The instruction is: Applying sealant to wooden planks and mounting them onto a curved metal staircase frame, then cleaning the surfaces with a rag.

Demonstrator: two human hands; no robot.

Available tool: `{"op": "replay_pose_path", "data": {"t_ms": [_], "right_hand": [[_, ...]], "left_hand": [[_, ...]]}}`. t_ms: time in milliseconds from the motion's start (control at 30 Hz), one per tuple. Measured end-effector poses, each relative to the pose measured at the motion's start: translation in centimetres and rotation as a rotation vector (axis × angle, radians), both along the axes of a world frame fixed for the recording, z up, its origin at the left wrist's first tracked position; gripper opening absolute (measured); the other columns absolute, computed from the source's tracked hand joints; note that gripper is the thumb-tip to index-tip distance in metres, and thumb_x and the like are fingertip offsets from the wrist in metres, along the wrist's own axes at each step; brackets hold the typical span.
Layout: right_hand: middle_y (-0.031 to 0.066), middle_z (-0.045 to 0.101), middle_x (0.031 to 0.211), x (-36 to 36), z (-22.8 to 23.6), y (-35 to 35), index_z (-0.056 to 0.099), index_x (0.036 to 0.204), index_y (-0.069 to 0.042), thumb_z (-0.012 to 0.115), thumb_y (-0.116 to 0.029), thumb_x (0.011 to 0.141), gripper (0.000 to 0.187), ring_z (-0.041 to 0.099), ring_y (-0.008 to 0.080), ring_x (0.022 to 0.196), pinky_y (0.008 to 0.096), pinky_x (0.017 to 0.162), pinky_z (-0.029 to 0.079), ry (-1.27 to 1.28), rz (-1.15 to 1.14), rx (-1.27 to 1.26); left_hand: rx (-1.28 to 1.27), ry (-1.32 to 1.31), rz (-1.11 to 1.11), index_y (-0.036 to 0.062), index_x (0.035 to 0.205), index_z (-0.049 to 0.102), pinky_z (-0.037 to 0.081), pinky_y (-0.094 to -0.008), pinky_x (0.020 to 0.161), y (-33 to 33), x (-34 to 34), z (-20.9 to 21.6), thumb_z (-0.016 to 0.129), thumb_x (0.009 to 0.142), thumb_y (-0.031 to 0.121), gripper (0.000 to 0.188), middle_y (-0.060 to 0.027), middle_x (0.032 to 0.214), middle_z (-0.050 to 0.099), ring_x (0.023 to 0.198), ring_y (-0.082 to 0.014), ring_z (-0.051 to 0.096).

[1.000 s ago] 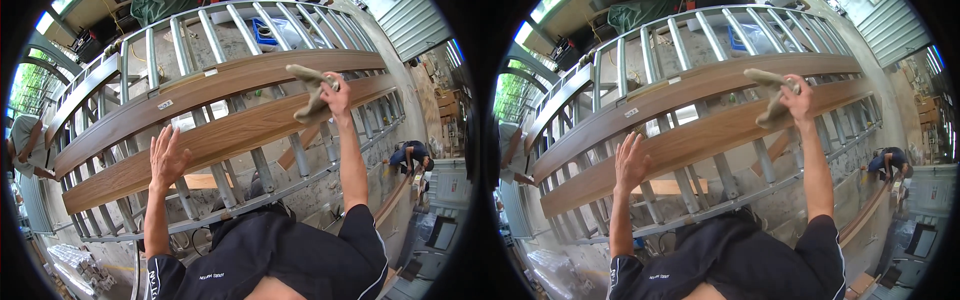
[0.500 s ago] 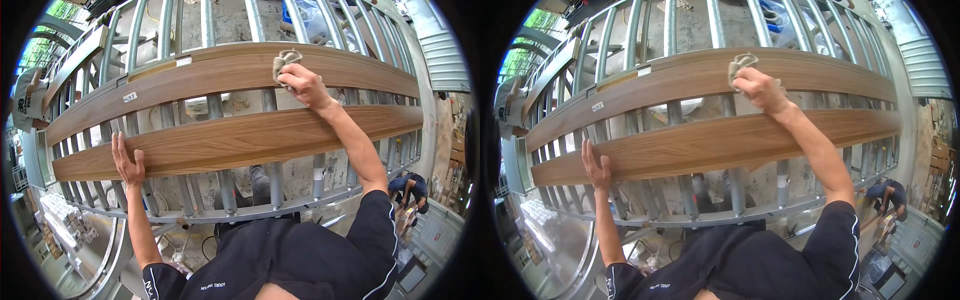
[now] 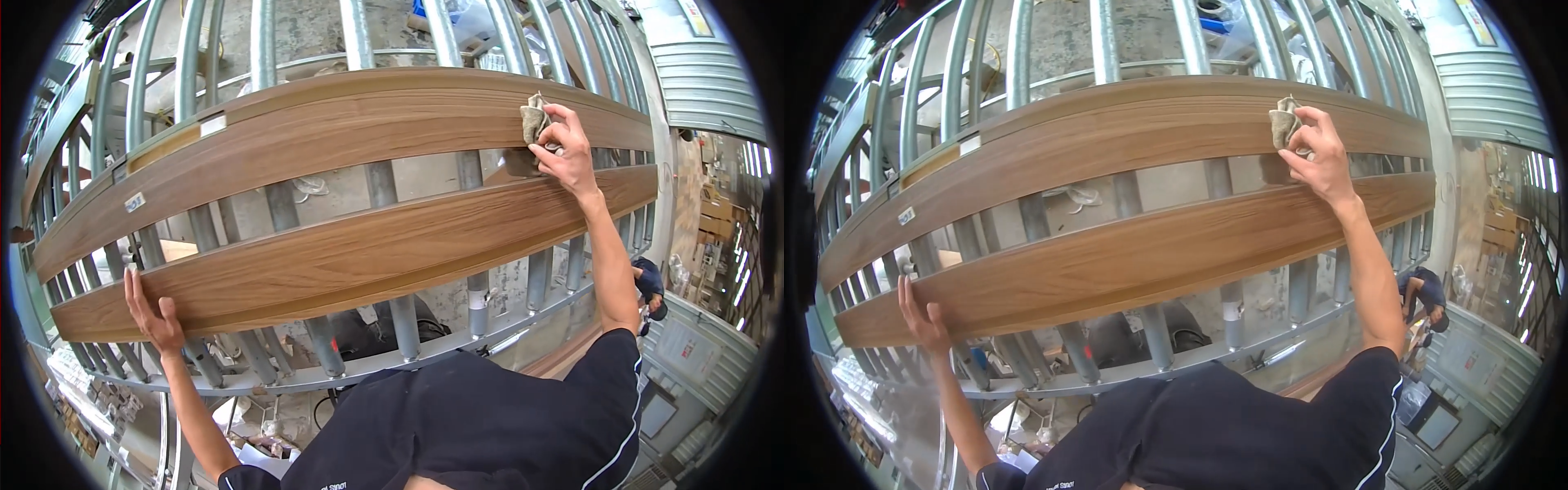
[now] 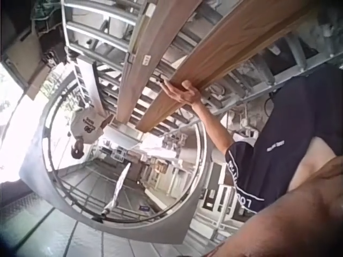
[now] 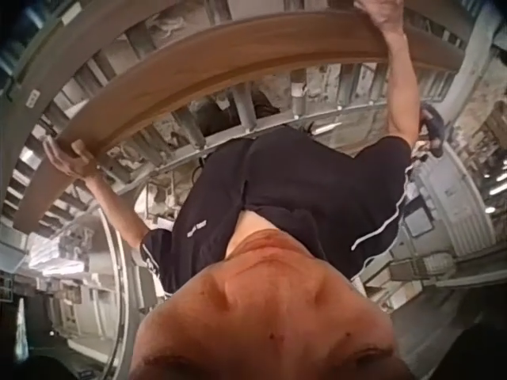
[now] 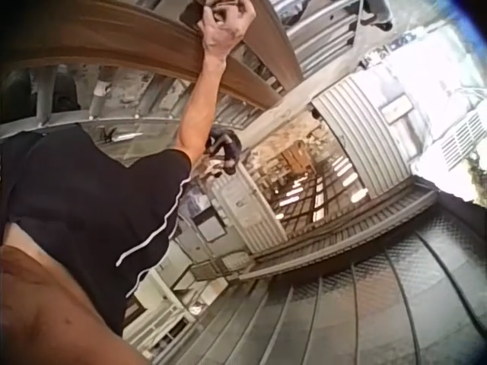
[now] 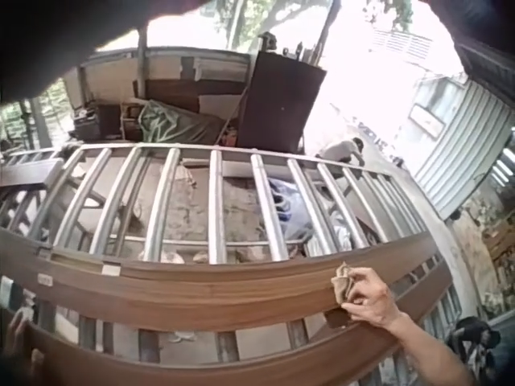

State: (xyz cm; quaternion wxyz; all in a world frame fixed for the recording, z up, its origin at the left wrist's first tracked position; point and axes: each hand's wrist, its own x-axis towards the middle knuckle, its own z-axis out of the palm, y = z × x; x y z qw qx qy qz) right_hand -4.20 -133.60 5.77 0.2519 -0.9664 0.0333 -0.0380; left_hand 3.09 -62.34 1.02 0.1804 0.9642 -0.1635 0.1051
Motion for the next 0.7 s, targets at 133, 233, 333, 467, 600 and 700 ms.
{"op": "replay_pose_path", "data": {"t_ms": [133,233,333,467,600,700], "right_hand": [[0.0174,0.061,0.112,0.1,0.2,-1.0,0.062,0.114,-0.005,0.071,0.000,0.079,0.036,0.065,0.0340,0.096,0.0400,0.080,0.053,-0.105,-0.030,-0.254],[0.0120,0.059,0.107,-0.7,1.5,-2.9,0.061,0.127,-0.014,0.066,-0.003,0.083,0.045,0.065,0.0331,0.095,0.0428,0.079,0.053,-0.100,-0.150,-0.522],[0.0079,0.056,0.107,-2.9,2.4,-5.6,0.062,0.127,-0.021,0.069,-0.005,0.083,0.047,0.066,0.0308,0.091,0.0428,0.073,0.054,-0.100,-0.208,-0.764],[0.0067,0.056,0.107,-6.3,5.1,-11.2,0.063,0.115,-0.019,0.076,-0.015,0.084,0.034,0.066,0.0298,0.091,0.0431,0.067,0.053,-0.162,-0.407,-0.970],[0.0054,0.058,0.110,-9.9,7.9,-16.1,0.061,0.111,-0.015,0.078,-0.024,0.084,0.033,0.067,0.0315,0.090,0.0461,0.067,0.052,-0.110,-0.553,-0.989],[0.0047,0.065,0.103,-11.9,6.5,-18.7,0.060,0.120,-0.017,0.073,-0.026,0.089,0.035,0.069,0.0307,0.084,0.0439,0.071,0.055,0.121,-0.474,-0.862]], "left_hand": [[0.051,0.021,0.004,0.0025,0.149,0.044,0.027,-0.0488,0.118,0.1,0.0,0.0,0.046,0.102,0.049,0.066,-0.0218,0.155,0.040,0.143,-0.0405,0.039],[0.111,0.026,0.024,0.0027,0.148,0.045,0.028,-0.0482,0.118,0.0,-0.1,0.2,0.044,0.104,0.048,0.064,-0.0212,0.155,0.041,0.143,-0.0398,0.039],[0.180,-0.013,0.007,0.0024,0.146,0.048,0.030,-0.0483,0.117,0.9,0.0,-0.4,0.046,0.105,0.041,0.057,-0.0202,0.153,0.044,0.141,-0.0391,0.041],[0.331,-0.143,-0.033,0.0011,0.140,0.054,0.034,-0.0489,0.116,-0.5,0.3,-0.6,0.053,0.102,0.021,0.043,-0.0194,0.146,0.052,0.138,-0.0382,0.047],[0.190,-0.050,-0.187,0.0011,0.139,0.056,0.033,-0.0486,0.117,-7.6,0.6,1.8,0.052,0.103,0.022,0.042,-0.0202,0.147,0.052,0.139,-0.0373,0.045],[0.259,0.040,-0.199,0.0048,0.148,0.047,0.025,-0.0484,0.120,-14.4,1.2,1.9,0.051,0.104,0.027,0.049,-0.0207,0.157,0.039,0.148,-0.0362,0.033]]}}
